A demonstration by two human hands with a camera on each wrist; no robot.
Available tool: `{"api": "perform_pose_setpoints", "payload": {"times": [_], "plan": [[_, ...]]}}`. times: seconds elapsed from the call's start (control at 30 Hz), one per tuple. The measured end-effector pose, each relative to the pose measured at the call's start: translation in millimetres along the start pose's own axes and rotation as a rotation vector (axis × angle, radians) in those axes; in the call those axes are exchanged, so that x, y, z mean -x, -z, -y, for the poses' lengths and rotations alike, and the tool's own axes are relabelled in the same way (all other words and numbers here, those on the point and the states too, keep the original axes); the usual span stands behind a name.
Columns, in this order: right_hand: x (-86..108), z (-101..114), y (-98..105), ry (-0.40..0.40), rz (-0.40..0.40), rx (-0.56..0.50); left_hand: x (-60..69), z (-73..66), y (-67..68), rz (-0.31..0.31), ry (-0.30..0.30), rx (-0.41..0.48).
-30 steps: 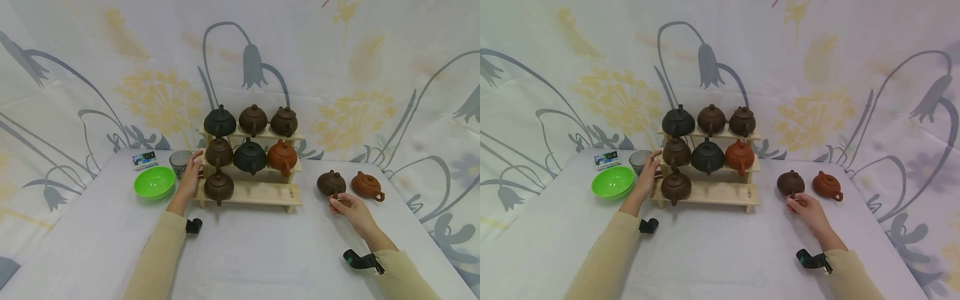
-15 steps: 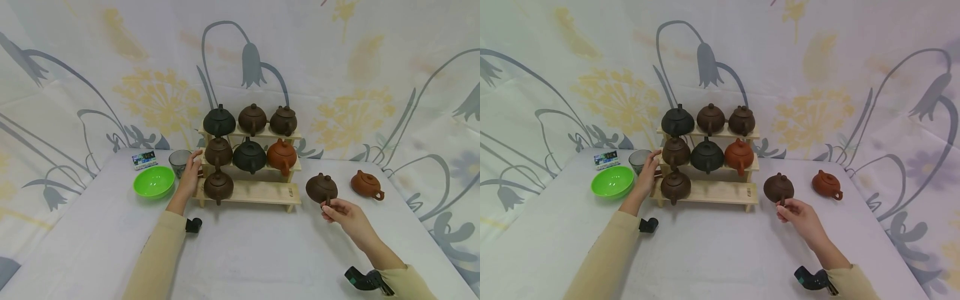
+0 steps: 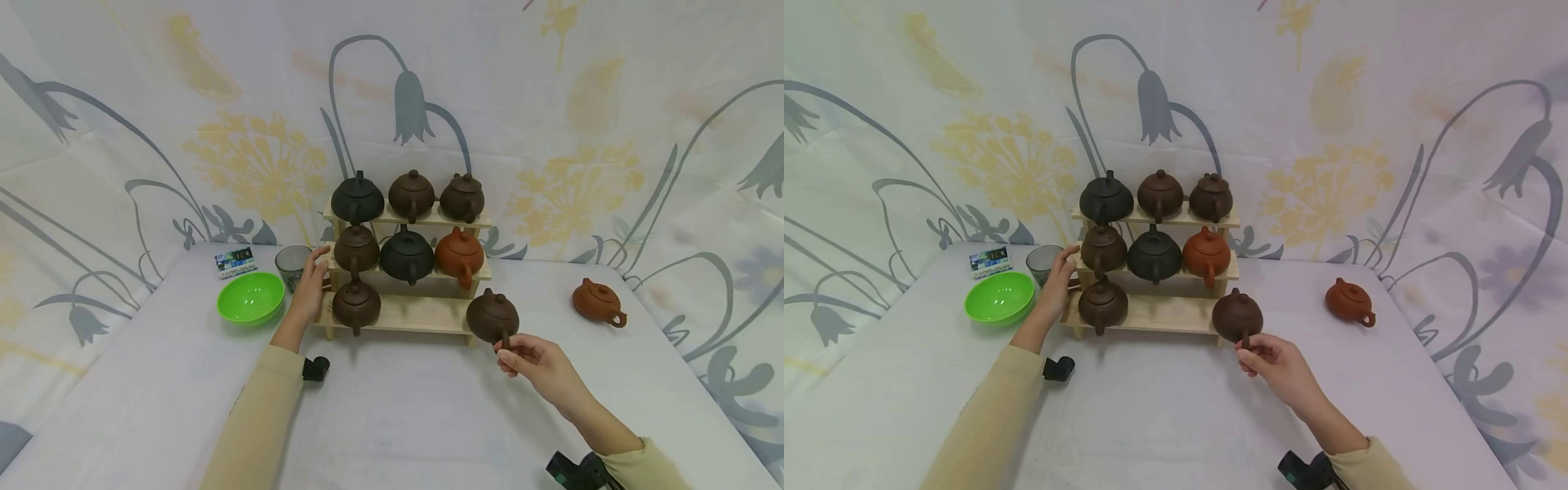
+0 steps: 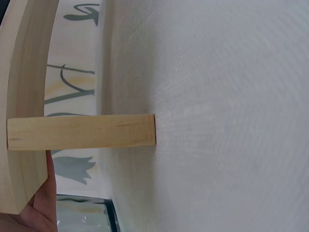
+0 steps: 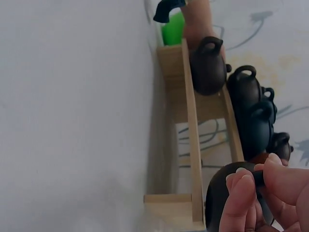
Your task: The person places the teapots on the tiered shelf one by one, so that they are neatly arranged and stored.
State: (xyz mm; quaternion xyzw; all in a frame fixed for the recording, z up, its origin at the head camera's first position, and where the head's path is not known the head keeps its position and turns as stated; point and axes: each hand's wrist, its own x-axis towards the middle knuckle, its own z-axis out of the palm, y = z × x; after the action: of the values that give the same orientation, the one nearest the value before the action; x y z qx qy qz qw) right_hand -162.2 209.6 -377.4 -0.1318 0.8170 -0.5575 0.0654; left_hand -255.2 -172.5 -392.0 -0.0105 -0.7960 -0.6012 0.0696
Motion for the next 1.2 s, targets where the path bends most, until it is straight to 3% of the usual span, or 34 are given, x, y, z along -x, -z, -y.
{"api": "perform_pose_setpoints", "payload": {"times": [0.53,1.0,1.2], "plan": [[-11.3,13.5,-48.6,0.107,0.112,-0.06,-1.0,1.3,0.5,-0.002,0.023,-0.01],[-33.3,22.0,-84.8,0.202,0.154,-0.068,-1.2,0.4,-0.2,-0.001,0.02,-0.006],[-40.4,24.4,-94.9,0.178,0.126,-0.033,-0.6,0.0,0.0,-0.009,0.012,0.001]]}}
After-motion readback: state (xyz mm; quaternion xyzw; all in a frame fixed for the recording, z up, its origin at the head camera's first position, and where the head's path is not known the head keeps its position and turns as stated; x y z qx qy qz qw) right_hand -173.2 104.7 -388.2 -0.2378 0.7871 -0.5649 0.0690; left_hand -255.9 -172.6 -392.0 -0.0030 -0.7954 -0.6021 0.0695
